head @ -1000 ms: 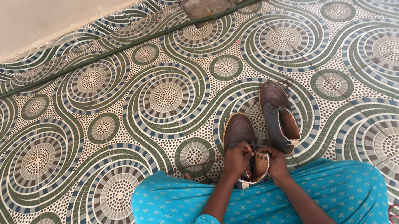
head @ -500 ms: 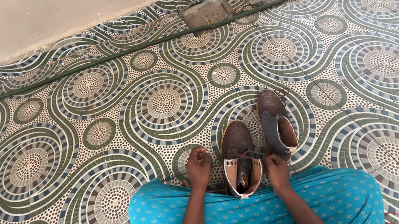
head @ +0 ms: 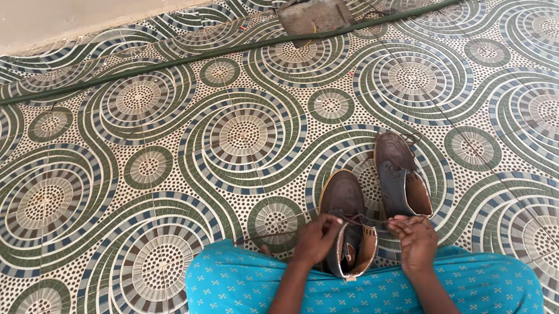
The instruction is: The person sits on a patterned tile floor and repairs a brown leather shoe by hand. They thread a long shoelace through the eyelets, pull it tight, and tie a knot to secure the lacing.
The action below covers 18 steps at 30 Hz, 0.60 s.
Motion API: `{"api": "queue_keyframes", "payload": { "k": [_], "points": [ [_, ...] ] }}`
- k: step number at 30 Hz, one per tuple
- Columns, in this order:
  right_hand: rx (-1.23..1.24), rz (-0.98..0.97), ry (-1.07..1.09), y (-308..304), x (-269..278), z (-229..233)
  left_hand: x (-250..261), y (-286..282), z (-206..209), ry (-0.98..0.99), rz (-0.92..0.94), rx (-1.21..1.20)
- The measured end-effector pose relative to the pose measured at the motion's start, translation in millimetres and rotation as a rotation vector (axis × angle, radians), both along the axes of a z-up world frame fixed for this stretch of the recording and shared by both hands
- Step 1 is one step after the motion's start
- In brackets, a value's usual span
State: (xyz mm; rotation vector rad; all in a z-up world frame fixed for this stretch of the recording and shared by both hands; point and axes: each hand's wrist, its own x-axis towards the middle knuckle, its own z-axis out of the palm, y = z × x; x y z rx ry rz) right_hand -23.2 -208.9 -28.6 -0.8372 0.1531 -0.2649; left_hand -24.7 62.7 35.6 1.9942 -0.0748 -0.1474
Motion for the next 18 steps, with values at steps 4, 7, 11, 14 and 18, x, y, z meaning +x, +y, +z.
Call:
{"api": "queue_keyframes", "payload": {
  "k": [4,7,11,14,18],
  "points": [
    [0.112,0.093,-0.101,-9,-1,3,-4,-1,15,0.041,-0.154,-0.005],
    [0.191,0.141,-0.119,-7,-3,6,-4,-2,16,-0.031,-0.242,0.079],
    [-0.009,0.077,0.045,-1,-5,10,-9,1,8,-0.066,-0.362,0.164],
    [-0.146,0.064,0.098,3,-4,9,-9,1,-2,-0.070,-0.470,0.253],
    [-0.380,0.152,0.177,9,-4,-1,-13,-2,-14,-0.144,-0.521,0.386]
  ]
}}
